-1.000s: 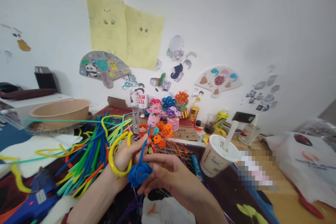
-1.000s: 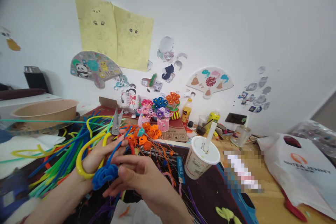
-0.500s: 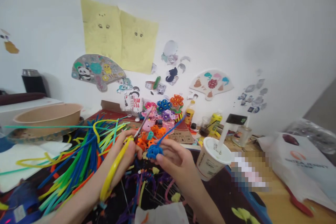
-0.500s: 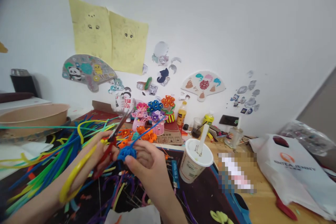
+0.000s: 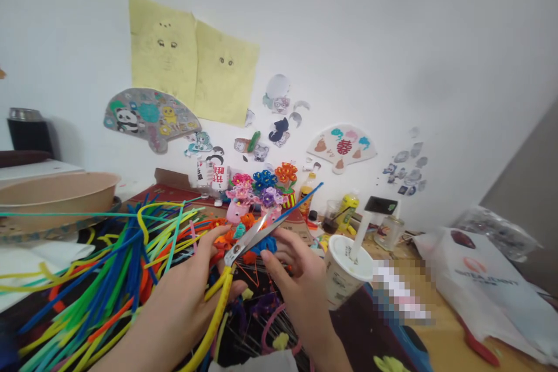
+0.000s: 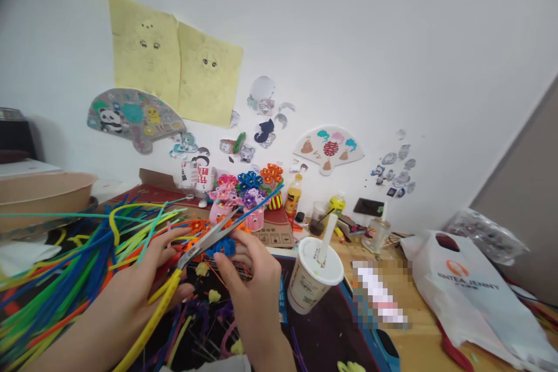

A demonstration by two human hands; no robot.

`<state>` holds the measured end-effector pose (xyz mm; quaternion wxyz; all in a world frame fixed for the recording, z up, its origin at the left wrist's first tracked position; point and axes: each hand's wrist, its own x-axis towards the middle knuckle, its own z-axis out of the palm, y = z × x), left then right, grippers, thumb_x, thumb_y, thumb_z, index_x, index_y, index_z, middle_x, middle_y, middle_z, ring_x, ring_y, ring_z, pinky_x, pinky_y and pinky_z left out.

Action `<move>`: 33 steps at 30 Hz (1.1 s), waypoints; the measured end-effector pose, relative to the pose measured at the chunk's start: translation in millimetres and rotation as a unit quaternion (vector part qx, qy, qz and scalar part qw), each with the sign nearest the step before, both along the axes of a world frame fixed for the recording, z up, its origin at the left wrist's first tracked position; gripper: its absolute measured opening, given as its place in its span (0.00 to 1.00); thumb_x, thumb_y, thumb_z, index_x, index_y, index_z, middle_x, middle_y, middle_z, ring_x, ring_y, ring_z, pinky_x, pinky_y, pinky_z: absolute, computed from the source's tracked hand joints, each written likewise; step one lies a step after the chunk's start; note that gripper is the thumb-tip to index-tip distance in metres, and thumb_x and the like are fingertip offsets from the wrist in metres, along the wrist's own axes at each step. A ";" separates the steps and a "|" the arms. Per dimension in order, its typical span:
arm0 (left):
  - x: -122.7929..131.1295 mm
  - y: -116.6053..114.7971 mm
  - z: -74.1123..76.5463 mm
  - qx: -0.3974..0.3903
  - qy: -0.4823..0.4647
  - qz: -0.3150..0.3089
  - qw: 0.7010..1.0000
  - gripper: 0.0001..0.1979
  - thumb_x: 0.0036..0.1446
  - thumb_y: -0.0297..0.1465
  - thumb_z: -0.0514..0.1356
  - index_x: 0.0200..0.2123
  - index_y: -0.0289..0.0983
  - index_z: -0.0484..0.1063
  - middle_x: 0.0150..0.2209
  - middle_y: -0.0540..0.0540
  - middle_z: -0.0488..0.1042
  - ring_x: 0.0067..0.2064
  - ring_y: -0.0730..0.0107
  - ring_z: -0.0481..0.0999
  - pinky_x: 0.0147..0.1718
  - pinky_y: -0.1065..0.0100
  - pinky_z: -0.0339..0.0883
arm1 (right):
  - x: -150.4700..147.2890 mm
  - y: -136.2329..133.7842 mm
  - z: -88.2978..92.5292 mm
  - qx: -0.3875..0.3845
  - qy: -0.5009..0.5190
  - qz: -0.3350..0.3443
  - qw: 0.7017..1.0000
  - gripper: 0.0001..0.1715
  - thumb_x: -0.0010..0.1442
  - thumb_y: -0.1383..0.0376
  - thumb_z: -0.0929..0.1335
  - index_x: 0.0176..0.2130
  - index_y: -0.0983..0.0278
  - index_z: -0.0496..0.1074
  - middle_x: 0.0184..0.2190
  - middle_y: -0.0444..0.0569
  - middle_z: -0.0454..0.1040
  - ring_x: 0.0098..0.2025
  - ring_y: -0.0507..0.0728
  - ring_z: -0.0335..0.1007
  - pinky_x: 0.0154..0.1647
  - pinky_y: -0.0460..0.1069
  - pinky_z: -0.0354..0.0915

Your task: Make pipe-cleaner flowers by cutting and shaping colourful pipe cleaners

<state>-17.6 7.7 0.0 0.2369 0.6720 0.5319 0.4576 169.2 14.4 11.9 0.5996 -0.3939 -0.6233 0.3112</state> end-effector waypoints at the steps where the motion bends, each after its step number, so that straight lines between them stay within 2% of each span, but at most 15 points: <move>1: -0.2 0.5 -1.0 0.003 0.039 0.000 0.999 0.34 0.51 0.44 0.64 0.60 0.46 0.62 0.30 0.48 0.80 0.33 0.53 0.81 0.33 0.67 0.68 | -0.4 -0.3 -0.4 0.006 -0.009 -0.002 1.000 0.17 0.57 0.62 0.72 0.47 0.64 0.74 0.40 0.54 0.79 0.40 0.60 0.78 0.43 0.52 0.75; 3: -0.2 1.1 -3.0 0.003 0.108 -0.005 0.994 0.32 0.56 0.44 0.59 0.63 0.46 0.57 0.28 0.49 0.79 0.32 0.55 0.80 0.32 0.68 0.66 | -0.7 -0.5 -1.1 0.015 -0.024 -0.006 1.000 0.17 0.58 0.62 0.72 0.47 0.64 0.74 0.41 0.54 0.79 0.40 0.60 0.78 0.42 0.52 0.75; 5: 0.3 1.1 -4.2 0.008 0.126 -0.009 0.992 0.31 0.59 0.43 0.57 0.63 0.45 0.55 0.28 0.49 0.78 0.31 0.55 0.79 0.31 0.68 0.65 | -0.5 -0.5 -1.9 0.017 -0.036 -0.008 0.999 0.17 0.58 0.62 0.72 0.48 0.64 0.74 0.41 0.55 0.79 0.40 0.60 0.78 0.42 0.53 0.75; 14: 0.8 1.3 -8.9 0.004 0.143 -0.002 0.990 0.31 0.58 0.47 0.55 0.63 0.47 0.58 0.29 0.45 0.82 0.34 0.47 0.82 0.31 0.65 0.66 | 0.1 -0.4 -1.5 0.026 -0.043 -0.009 0.999 0.17 0.58 0.62 0.72 0.48 0.62 0.76 0.41 0.53 0.80 0.40 0.61 0.78 0.41 0.52 0.76; 20: 0.8 1.5 -10.8 0.008 0.150 0.002 0.989 0.30 0.58 0.48 0.55 0.62 0.46 0.60 0.26 0.45 0.81 0.32 0.45 0.82 0.28 0.65 0.66 | 0.0 -1.2 -1.7 0.043 -0.056 -0.023 0.997 0.16 0.58 0.62 0.72 0.48 0.61 0.76 0.41 0.52 0.80 0.40 0.60 0.78 0.39 0.50 0.75; 25: 0.6 -0.5 -4.1 0.001 0.143 0.002 0.990 0.27 0.57 0.47 0.57 0.58 0.47 0.65 0.24 0.47 0.80 0.30 0.48 0.82 0.27 0.67 0.65 | 0.7 -1.0 0.6 0.037 -0.052 -0.012 0.998 0.16 0.59 0.62 0.72 0.47 0.61 0.75 0.40 0.51 0.79 0.39 0.58 0.77 0.39 0.49 0.73; 28: 1.1 -2.8 1.7 0.002 0.116 0.002 0.993 0.25 0.54 0.46 0.61 0.54 0.46 0.69 0.22 0.49 0.79 0.28 0.50 0.81 0.26 0.68 0.64 | 3.3 -1.0 4.7 0.029 -0.029 0.016 0.999 0.09 0.63 0.61 0.68 0.43 0.61 0.75 0.38 0.49 0.77 0.37 0.56 0.75 0.38 0.48 0.71; 33: 4.1 -4.7 4.6 0.006 0.104 -0.023 0.994 0.25 0.52 0.43 0.62 0.54 0.45 0.70 0.15 0.54 0.72 0.19 0.58 0.74 0.20 0.71 0.55 | 10.1 1.6 7.7 0.044 -0.040 -0.020 0.998 0.09 0.63 0.63 0.67 0.32 0.62 0.74 0.33 0.48 0.74 0.37 0.56 0.70 0.38 0.48 0.66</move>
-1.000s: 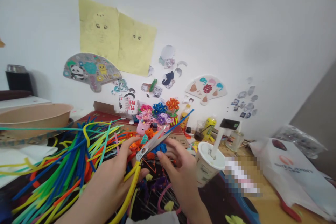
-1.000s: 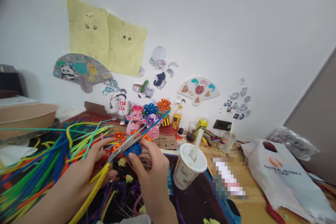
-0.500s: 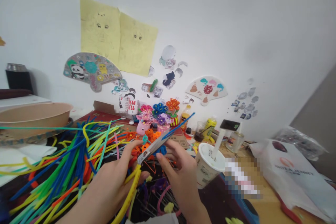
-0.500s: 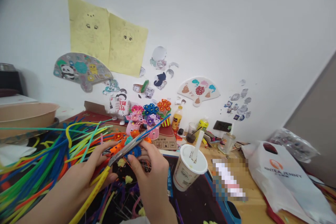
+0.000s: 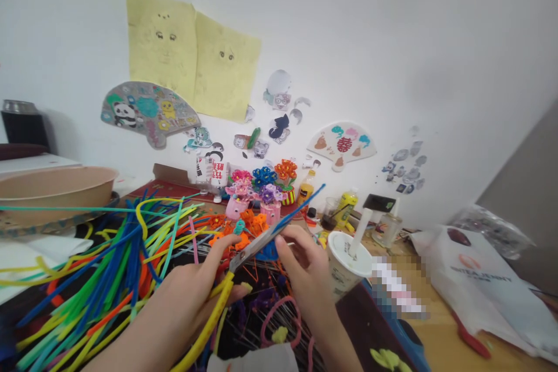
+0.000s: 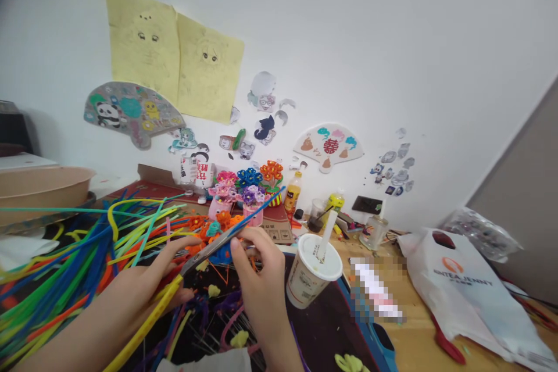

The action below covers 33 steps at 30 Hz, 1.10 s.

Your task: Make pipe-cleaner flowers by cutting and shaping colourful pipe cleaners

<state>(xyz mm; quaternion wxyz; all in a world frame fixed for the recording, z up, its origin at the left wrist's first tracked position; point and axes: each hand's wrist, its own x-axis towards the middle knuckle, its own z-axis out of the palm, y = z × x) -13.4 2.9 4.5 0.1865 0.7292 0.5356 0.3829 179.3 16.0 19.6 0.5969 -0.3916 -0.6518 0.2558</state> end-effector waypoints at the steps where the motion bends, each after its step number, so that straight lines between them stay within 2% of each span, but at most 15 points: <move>1: 0.4 0.5 -1.3 -0.012 0.016 -0.010 1.000 0.26 0.53 0.42 0.61 0.55 0.44 0.69 0.15 0.54 0.71 0.18 0.59 0.73 0.20 0.71 0.54 | 1.2 0.8 -0.4 -0.002 -0.002 -0.006 1.000 0.08 0.62 0.63 0.67 0.32 0.63 0.73 0.32 0.47 0.73 0.36 0.56 0.69 0.37 0.48 0.65; 4: 0.6 3.5 -8.2 -0.038 0.095 -0.033 0.994 0.29 0.55 0.38 0.56 0.61 0.43 0.61 0.21 0.52 0.76 0.24 0.57 0.77 0.23 0.70 0.57 | 3.7 3.2 -2.7 0.002 -0.004 -0.014 1.000 0.07 0.61 0.65 0.67 0.31 0.63 0.73 0.28 0.46 0.71 0.32 0.55 0.67 0.34 0.48 0.62; 8: 1.4 6.4 -16.1 -0.051 0.190 -0.020 0.980 0.33 0.54 0.34 0.51 0.65 0.40 0.52 0.27 0.49 0.78 0.30 0.53 0.80 0.27 0.67 0.60 | 3.6 5.1 -5.1 0.018 0.005 -0.015 1.000 0.05 0.59 0.67 0.67 0.31 0.64 0.72 0.29 0.46 0.72 0.34 0.56 0.67 0.35 0.49 0.61; 14: 9.3 -2.0 -5.9 -0.091 0.225 -0.010 0.970 0.37 0.53 0.30 0.52 0.66 0.34 0.45 0.30 0.47 0.79 0.29 0.55 0.80 0.27 0.68 0.61 | -2.7 2.9 -5.0 0.022 -0.008 -0.012 1.000 0.08 0.59 0.67 0.66 0.28 0.64 0.71 0.27 0.45 0.70 0.31 0.55 0.66 0.31 0.48 0.59; 19: 13.2 -5.5 0.7 -0.123 0.202 -0.019 0.972 0.32 0.59 0.29 0.51 0.65 0.31 0.48 0.32 0.43 0.82 0.34 0.54 0.83 0.29 0.67 0.65 | -7.3 0.5 -5.3 0.036 -0.031 -0.020 0.999 0.08 0.58 0.69 0.66 0.27 0.64 0.71 0.26 0.45 0.70 0.29 0.55 0.65 0.30 0.47 0.58; 25: 13.8 -3.7 -1.5 -0.098 0.218 -0.013 0.971 0.28 0.61 0.29 0.51 0.64 0.32 0.54 0.29 0.43 0.82 0.32 0.53 0.83 0.28 0.67 0.65 | -6.5 0.5 -5.6 0.045 -0.035 -0.026 0.998 0.08 0.57 0.70 0.66 0.26 0.64 0.70 0.25 0.44 0.69 0.29 0.54 0.63 0.30 0.47 0.57; 29: 13.0 -6.6 -1.2 -0.090 0.241 -0.003 0.966 0.31 0.61 0.31 0.51 0.65 0.28 0.50 0.26 0.44 0.80 0.27 0.54 0.82 0.23 0.68 0.62 | -7.5 -0.2 -4.9 0.049 -0.032 -0.022 0.998 0.09 0.56 0.70 0.65 0.25 0.63 0.68 0.24 0.42 0.65 0.27 0.53 0.60 0.28 0.47 0.55; 33: 14.2 -5.2 -3.7 -0.081 0.228 -0.005 0.970 0.32 0.60 0.29 0.51 0.66 0.28 0.46 0.23 0.47 0.79 0.25 0.56 0.81 0.21 0.70 0.61 | -11.4 -2.1 -4.3 0.038 -0.042 -0.018 0.998 0.08 0.57 0.70 0.65 0.26 0.63 0.69 0.24 0.42 0.64 0.26 0.52 0.59 0.27 0.47 0.54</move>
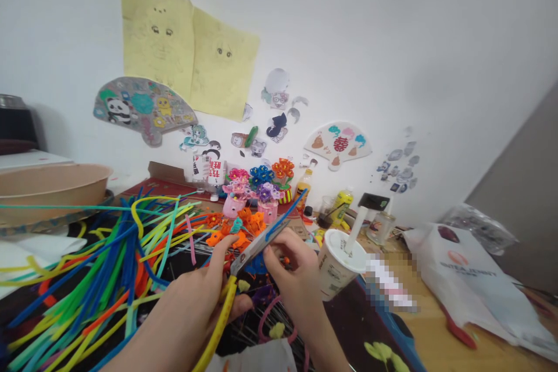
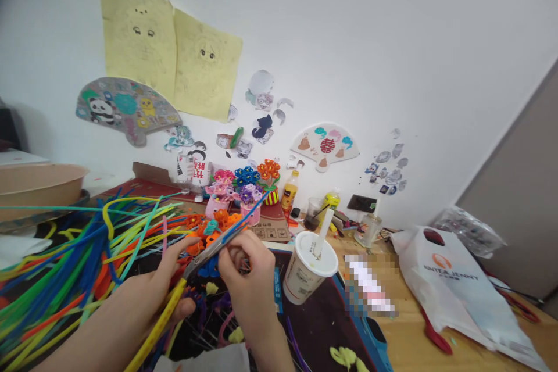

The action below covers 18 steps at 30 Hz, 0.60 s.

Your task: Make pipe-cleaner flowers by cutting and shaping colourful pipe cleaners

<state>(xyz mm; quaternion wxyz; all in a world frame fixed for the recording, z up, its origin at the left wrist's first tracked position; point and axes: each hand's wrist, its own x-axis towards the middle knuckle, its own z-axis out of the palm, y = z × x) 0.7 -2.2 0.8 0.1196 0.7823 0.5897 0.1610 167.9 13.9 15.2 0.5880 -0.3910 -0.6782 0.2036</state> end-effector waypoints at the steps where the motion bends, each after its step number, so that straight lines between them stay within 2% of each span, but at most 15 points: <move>1: 0.8 0.7 -0.3 0.001 0.001 0.005 1.000 0.32 0.60 0.29 0.51 0.66 0.28 0.47 0.23 0.47 0.79 0.25 0.57 0.82 0.21 0.70 0.61 | -0.7 -0.3 0.0 -0.003 -0.003 0.003 1.000 0.08 0.57 0.70 0.65 0.26 0.63 0.69 0.24 0.42 0.64 0.26 0.52 0.59 0.27 0.47 0.54; 4: 3.4 2.3 1.6 0.008 0.019 0.015 1.000 0.28 0.61 0.30 0.51 0.64 0.30 0.54 0.25 0.45 0.80 0.28 0.54 0.83 0.23 0.69 0.62 | 0.1 0.8 -0.9 -0.006 0.002 0.015 1.000 0.08 0.57 0.70 0.66 0.26 0.63 0.70 0.24 0.42 0.65 0.27 0.52 0.60 0.27 0.46 0.55; 7: 4.4 2.0 6.7 -0.008 0.035 0.007 0.999 0.26 0.62 0.30 0.51 0.62 0.31 0.57 0.26 0.44 0.81 0.29 0.54 0.83 0.24 0.69 0.63 | 3.9 5.0 -3.3 -0.044 0.042 0.042 0.997 0.07 0.58 0.67 0.67 0.27 0.63 0.70 0.24 0.42 0.66 0.27 0.52 0.61 0.27 0.46 0.56; 11: 3.3 -0.1 12.2 -0.018 0.026 -0.010 0.999 0.26 0.62 0.30 0.48 0.63 0.31 0.56 0.25 0.46 0.81 0.25 0.59 0.82 0.23 0.70 0.64 | 7.5 9.3 -4.9 -0.095 0.105 0.085 0.986 0.06 0.58 0.64 0.68 0.30 0.63 0.70 0.21 0.40 0.65 0.23 0.50 0.58 0.24 0.45 0.55; 15: 1.9 -1.5 11.5 -0.010 0.059 -0.019 0.998 0.29 0.61 0.30 0.48 0.64 0.27 0.52 0.27 0.41 0.83 0.29 0.53 0.83 0.25 0.67 0.66 | 6.9 7.5 -2.4 -0.093 0.108 0.088 0.986 0.07 0.57 0.64 0.68 0.28 0.64 0.69 0.20 0.40 0.66 0.23 0.49 0.58 0.24 0.45 0.56; 18: 1.0 -3.1 9.1 -0.011 0.074 -0.012 0.997 0.31 0.60 0.31 0.48 0.65 0.26 0.51 0.25 0.42 0.82 0.30 0.52 0.83 0.25 0.66 0.66 | 5.7 5.5 -0.6 -0.086 0.091 0.075 0.989 0.08 0.57 0.65 0.68 0.27 0.64 0.69 0.19 0.40 0.65 0.22 0.49 0.57 0.24 0.45 0.55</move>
